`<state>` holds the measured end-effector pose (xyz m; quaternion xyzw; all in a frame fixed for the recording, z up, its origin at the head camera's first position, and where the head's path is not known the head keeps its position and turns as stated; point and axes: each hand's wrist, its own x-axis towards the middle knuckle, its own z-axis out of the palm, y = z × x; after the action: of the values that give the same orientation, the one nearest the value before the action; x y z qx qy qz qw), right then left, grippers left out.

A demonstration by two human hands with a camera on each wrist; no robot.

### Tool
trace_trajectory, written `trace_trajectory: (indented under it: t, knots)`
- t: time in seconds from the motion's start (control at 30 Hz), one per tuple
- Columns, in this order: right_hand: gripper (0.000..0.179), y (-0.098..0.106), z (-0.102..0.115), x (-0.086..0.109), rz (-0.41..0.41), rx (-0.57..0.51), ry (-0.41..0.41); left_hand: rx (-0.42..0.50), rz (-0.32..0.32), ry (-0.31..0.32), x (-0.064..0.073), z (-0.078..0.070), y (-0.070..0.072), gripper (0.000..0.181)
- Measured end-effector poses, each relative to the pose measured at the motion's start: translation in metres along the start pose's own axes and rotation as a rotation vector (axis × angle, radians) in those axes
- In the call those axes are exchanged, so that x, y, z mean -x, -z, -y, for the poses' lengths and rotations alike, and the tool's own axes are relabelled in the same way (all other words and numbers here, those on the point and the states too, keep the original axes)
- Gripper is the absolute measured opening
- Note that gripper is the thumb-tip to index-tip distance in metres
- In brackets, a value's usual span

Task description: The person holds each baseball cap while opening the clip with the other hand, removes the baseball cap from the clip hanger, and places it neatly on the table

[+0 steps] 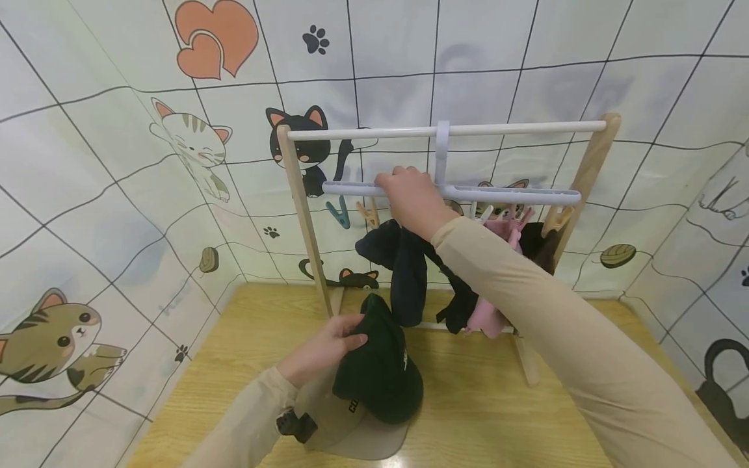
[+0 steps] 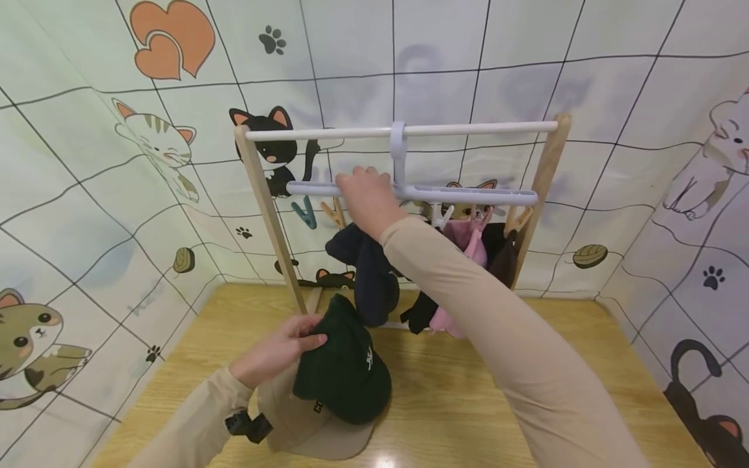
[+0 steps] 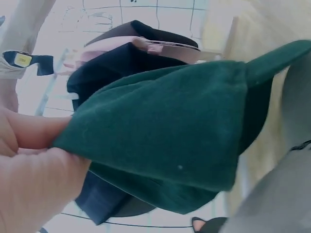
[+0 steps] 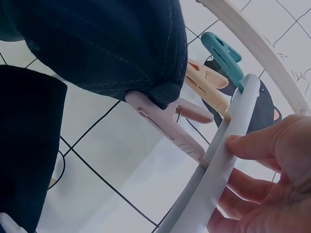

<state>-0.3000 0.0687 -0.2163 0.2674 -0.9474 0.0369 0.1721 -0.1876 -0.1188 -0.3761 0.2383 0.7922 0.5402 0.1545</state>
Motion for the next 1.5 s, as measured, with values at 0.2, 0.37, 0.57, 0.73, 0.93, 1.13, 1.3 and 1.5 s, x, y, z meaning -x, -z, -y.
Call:
trace_trajectory:
  t: [0.2,0.37,0.57,0.73,0.93,1.13,1.3,1.5]
  knots:
    - [0.034,0.000,0.001,0.001,0.006,0.006,-0.016,0.260,0.091,-0.031,0.011,0.022,-0.004,0.030]
    - [0.033,0.001,0.000,0.002,0.008,-0.005,-0.023,0.506,0.206,-0.054,0.029,0.045,-0.008,0.037]
    - [0.034,0.001,-0.001,0.003,0.022,-0.043,-0.024,0.583,0.229,0.007,0.047,0.063,-0.014,0.048]
    - [0.037,0.002,-0.002,0.004,0.037,-0.059,-0.018,0.365,0.063,0.157,0.058,0.061,-0.012,0.059]
    - [0.042,0.005,-0.004,0.006,0.064,-0.084,-0.005,0.237,-0.045,0.219,0.065,0.064,-0.007,0.057]
    - [0.045,0.006,-0.004,0.008,0.082,-0.111,0.006,0.182,-0.068,0.206,0.069,0.070,-0.006,0.051]
    - [0.045,0.006,-0.003,0.009,0.100,-0.110,0.010,0.114,-0.066,0.257,0.073,0.070,-0.002,0.050]
    - [0.044,0.007,-0.003,0.010,0.098,-0.102,0.025,0.128,-0.009,0.282,0.074,0.064,0.013,0.029]
